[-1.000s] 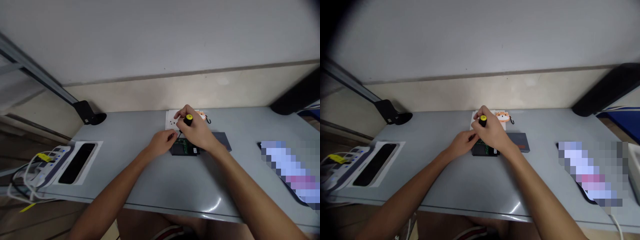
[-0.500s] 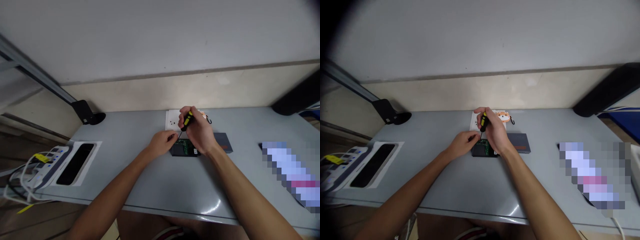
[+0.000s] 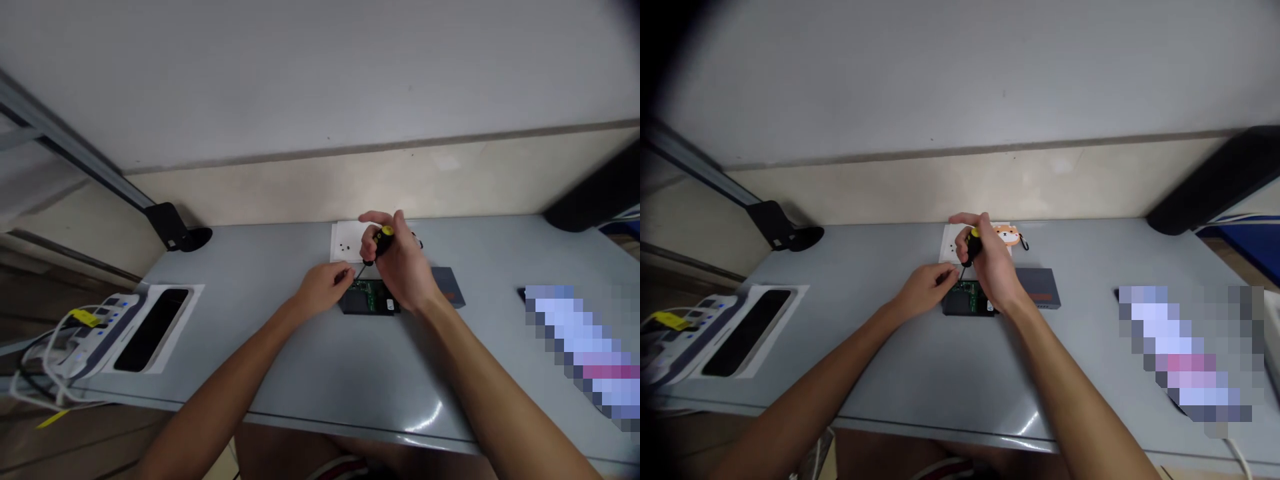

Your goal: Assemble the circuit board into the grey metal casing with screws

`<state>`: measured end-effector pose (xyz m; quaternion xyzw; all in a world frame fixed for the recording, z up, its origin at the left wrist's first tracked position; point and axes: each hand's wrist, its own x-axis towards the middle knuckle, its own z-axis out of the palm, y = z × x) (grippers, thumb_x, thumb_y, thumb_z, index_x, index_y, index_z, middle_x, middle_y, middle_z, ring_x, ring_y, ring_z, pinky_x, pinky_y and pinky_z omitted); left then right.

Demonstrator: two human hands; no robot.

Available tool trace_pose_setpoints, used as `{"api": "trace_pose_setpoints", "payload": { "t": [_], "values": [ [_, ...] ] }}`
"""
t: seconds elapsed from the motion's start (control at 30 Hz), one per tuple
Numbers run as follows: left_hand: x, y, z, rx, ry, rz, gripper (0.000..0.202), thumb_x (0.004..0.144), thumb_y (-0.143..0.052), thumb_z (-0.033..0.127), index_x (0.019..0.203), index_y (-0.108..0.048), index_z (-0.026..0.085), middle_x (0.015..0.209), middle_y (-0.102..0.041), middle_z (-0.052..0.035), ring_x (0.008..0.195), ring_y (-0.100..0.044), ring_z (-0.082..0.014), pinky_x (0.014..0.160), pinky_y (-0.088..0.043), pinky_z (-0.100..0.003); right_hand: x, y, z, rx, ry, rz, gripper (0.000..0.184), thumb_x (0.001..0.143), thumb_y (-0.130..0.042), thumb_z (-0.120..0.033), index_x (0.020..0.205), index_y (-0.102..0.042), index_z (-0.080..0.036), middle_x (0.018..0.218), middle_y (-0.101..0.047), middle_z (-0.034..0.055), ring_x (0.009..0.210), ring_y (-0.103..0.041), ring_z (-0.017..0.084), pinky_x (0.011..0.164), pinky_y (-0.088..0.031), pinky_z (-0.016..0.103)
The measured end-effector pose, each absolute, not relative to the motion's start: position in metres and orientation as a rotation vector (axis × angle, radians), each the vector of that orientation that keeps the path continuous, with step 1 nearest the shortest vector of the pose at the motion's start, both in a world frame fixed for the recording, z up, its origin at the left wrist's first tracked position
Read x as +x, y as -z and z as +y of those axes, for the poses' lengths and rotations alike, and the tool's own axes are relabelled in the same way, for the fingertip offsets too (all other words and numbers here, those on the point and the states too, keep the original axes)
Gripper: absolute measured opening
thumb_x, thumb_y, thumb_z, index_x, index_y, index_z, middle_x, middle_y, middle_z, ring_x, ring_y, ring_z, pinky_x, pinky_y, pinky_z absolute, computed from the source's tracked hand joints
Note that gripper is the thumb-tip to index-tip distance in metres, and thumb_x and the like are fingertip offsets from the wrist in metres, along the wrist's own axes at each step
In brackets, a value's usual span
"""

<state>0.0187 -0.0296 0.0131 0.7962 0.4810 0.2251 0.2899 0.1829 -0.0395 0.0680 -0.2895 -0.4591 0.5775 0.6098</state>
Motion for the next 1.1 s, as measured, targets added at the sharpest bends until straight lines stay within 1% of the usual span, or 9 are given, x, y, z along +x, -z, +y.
{"api": "trace_pose_setpoints", "payload": {
  "t": [0.13,0.3,0.5,0.6,0.7,0.87,0.97,1.03,1.1],
  "values": [
    [0.0178,-0.0114,-0.0284,2.130,-0.600,1.257,0.034,0.098,-0.044,0.037,0.069,-0.052,0.019,0.064,-0.054,0.0031,0.060,-0.047,-0.0132,0.059,-0.029,-0.027,0.1888,-0.0701,-0.0414,-0.743,-1.287,-1.148,0.033,0.091,-0.067,-0.058,0.097,-0.075,-0.026,0.077,-0.059,-0.0010,0.075,-0.056,0.014,0.072,-0.047,0.030],
    [0.0172,-0.0124,-0.0294,2.133,-0.604,1.255,0.035,0.099,-0.044,0.038,0.071,-0.057,0.019,0.064,-0.057,0.0027,0.060,-0.049,-0.0138,0.059,-0.031,-0.027,0.1840,-0.0654,-0.0427,-0.743,-1.245,-1.084,0.045,0.077,-0.083,-0.060,0.078,-0.055,-0.025,0.081,-0.065,-0.0026,0.078,-0.064,0.014,0.075,-0.051,0.030],
    [0.0172,-0.0127,-0.0294,2.129,-0.578,1.279,0.035,0.098,-0.045,0.038,0.073,-0.059,0.019,0.064,-0.057,0.0026,0.060,-0.049,-0.0136,0.059,-0.031,-0.027,0.1849,-0.0626,-0.0395,-0.722,-1.269,-1.062,0.050,0.085,-0.070,-0.069,0.075,-0.050,-0.025,0.058,-0.043,-0.0075,0.055,-0.043,0.011,0.058,-0.040,0.027],
    [0.0169,-0.0104,-0.0282,2.138,-0.576,1.287,0.035,0.098,-0.045,0.038,0.072,-0.058,0.019,0.064,-0.057,0.0026,0.060,-0.049,-0.0134,0.059,-0.031,-0.027,0.1890,-0.0664,-0.0406,-0.678,-1.362,-1.047,0.042,0.094,-0.059,-0.065,0.090,-0.068,-0.025,0.065,-0.048,-0.0036,0.063,-0.047,0.013,0.064,-0.044,0.029],
    [0.0166,-0.0094,-0.0280,2.143,-0.601,1.265,0.033,0.097,-0.045,0.037,0.072,-0.057,0.019,0.067,-0.058,0.0025,0.062,-0.050,-0.0135,0.061,-0.033,-0.027,0.1912,-0.0691,-0.0434,-0.684,-1.404,-1.052,0.030,0.093,-0.066,-0.053,0.094,-0.075,-0.024,0.076,-0.057,-0.0004,0.073,-0.054,0.014,0.070,-0.046,0.030],
    [0.0164,-0.0118,-0.0297,2.143,-0.598,1.273,0.034,0.098,-0.045,0.037,0.074,-0.059,0.019,0.068,-0.061,0.0020,0.063,-0.051,-0.0142,0.061,-0.034,-0.026,0.1898,-0.0686,-0.0452,-0.721,-1.385,-0.986,0.040,0.078,-0.084,-0.052,0.070,-0.057,-0.024,0.078,-0.062,-0.0008,0.079,-0.061,0.015,0.076,-0.049,0.030],
    [0.0161,-0.0119,-0.0299,2.150,-0.584,1.287,0.033,0.098,-0.045,0.037,0.074,-0.060,0.019,0.068,-0.062,0.0016,0.063,-0.052,-0.0144,0.061,-0.034,-0.026,0.1896,-0.0661,-0.0427,-0.744,-1.371,-0.955,0.053,0.078,-0.084,-0.056,0.064,-0.043,-0.024,0.060,-0.046,-0.0060,0.058,-0.047,0.011,0.061,-0.042,0.028],
    [0.0159,-0.0110,-0.0295,2.153,-0.576,1.281,0.033,0.098,-0.045,0.036,0.074,-0.060,0.019,0.068,-0.062,0.0017,0.063,-0.053,-0.0143,0.061,-0.034,-0.026,0.1900,-0.0643,-0.0406,-0.759,-1.308,-0.953,0.053,0.078,-0.082,-0.061,0.067,-0.044,-0.025,0.057,-0.038,-0.0079,0.054,-0.037,0.011,0.055,-0.036,0.028],
    [0.0158,-0.0102,-0.0292,2.154,-0.575,1.280,0.033,0.098,-0.045,0.036,0.074,-0.060,0.019,0.068,-0.062,0.0020,0.063,-0.053,-0.0141,0.061,-0.034,-0.026,0.1899,-0.0640,-0.0400,-0.756,-1.262,-0.950,0.046,0.078,-0.079,-0.066,0.079,-0.055,-0.027,0.061,-0.042,-0.0071,0.058,-0.040,0.012,0.058,-0.038,0.028]
  ]
}}
